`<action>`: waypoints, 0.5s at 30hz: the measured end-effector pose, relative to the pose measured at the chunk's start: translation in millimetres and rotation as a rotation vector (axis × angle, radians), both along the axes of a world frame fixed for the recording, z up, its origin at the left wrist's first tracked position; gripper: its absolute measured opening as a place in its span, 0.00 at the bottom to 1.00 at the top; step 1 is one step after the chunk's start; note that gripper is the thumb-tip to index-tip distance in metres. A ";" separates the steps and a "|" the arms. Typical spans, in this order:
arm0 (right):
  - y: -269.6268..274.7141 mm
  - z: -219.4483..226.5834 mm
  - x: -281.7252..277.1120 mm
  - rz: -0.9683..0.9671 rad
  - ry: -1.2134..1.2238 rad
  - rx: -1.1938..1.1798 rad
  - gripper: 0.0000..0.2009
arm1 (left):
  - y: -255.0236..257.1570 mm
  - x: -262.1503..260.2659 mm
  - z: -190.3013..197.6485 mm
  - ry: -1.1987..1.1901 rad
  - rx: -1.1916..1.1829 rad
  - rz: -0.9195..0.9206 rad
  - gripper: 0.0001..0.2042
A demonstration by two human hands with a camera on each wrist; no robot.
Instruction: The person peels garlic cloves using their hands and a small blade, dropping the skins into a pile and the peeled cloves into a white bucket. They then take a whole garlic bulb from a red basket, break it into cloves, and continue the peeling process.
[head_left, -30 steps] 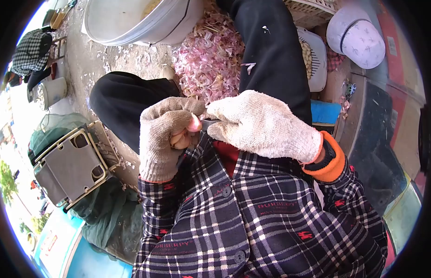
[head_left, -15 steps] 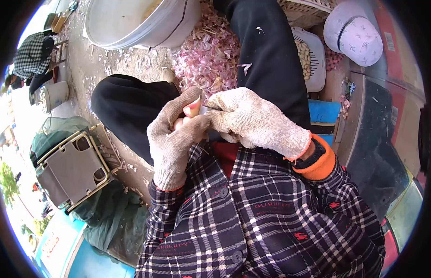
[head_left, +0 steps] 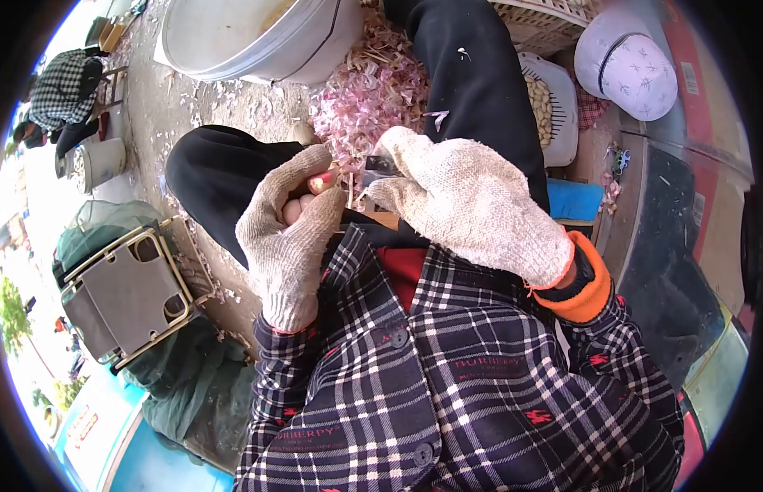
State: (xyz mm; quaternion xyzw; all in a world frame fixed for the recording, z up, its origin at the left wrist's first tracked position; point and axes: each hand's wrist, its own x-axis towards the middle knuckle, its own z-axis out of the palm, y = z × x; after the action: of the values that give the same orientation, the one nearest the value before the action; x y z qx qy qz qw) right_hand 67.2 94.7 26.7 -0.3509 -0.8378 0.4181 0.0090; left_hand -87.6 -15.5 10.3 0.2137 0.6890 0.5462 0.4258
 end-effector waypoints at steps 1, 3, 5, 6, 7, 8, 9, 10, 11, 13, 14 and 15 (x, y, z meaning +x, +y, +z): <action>-1.1 0.9 -1.2 -0.001 -0.001 0.002 0.12 | 0.4 1.6 0.9 0.197 -0.033 -0.037 0.15; -3.8 0.7 -3.9 0.127 0.132 0.155 0.11 | -0.1 0.5 -4.5 0.286 0.000 -0.049 0.16; -7.2 -2.5 -6.4 0.112 0.167 0.195 0.11 | 2.9 -4.1 -8.2 0.735 0.146 -0.219 0.17; -6.8 -1.7 -7.4 0.126 0.133 0.214 0.10 | 4.4 -5.2 -6.2 0.767 0.168 -0.249 0.19; -6.3 -1.0 -7.9 0.139 0.100 0.235 0.10 | 5.3 -6.1 -6.0 0.766 0.166 -0.248 0.19; -6.1 -0.3 -7.7 0.139 0.099 0.235 0.10 | 6.4 -6.9 -6.3 0.776 0.227 -0.288 0.20; -7.0 0.6 -7.0 0.139 0.115 0.226 0.09 | 6.8 -7.6 -6.0 0.784 0.287 -0.331 0.21; -7.7 0.9 -5.9 0.138 0.131 0.217 0.08 | 6.9 -8.3 -3.0 0.781 0.286 -0.333 0.21; -8.0 -0.2 -4.5 0.136 0.129 0.216 0.08 | 7.4 -9.6 2.1 0.826 0.219 -0.411 0.21; -8.2 -3.0 -1.3 0.159 0.128 0.243 0.07 | 7.7 -13.1 7.2 0.872 0.150 -0.486 0.22; -7.2 -1.2 -0.7 0.160 0.128 0.242 0.07 | 7.3 -15.3 8.1 0.920 0.156 -0.568 0.23; -4.6 2.6 -0.4 0.197 0.132 0.247 0.07 | 7.7 -17.5 9.5 0.967 0.163 -0.652 0.23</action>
State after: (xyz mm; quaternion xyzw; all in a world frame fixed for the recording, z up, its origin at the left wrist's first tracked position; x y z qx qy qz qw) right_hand 66.8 90.1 29.4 -0.2352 -0.9107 0.3332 0.0660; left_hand -105.2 -7.8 19.8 0.6713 0.6594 0.2791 0.1914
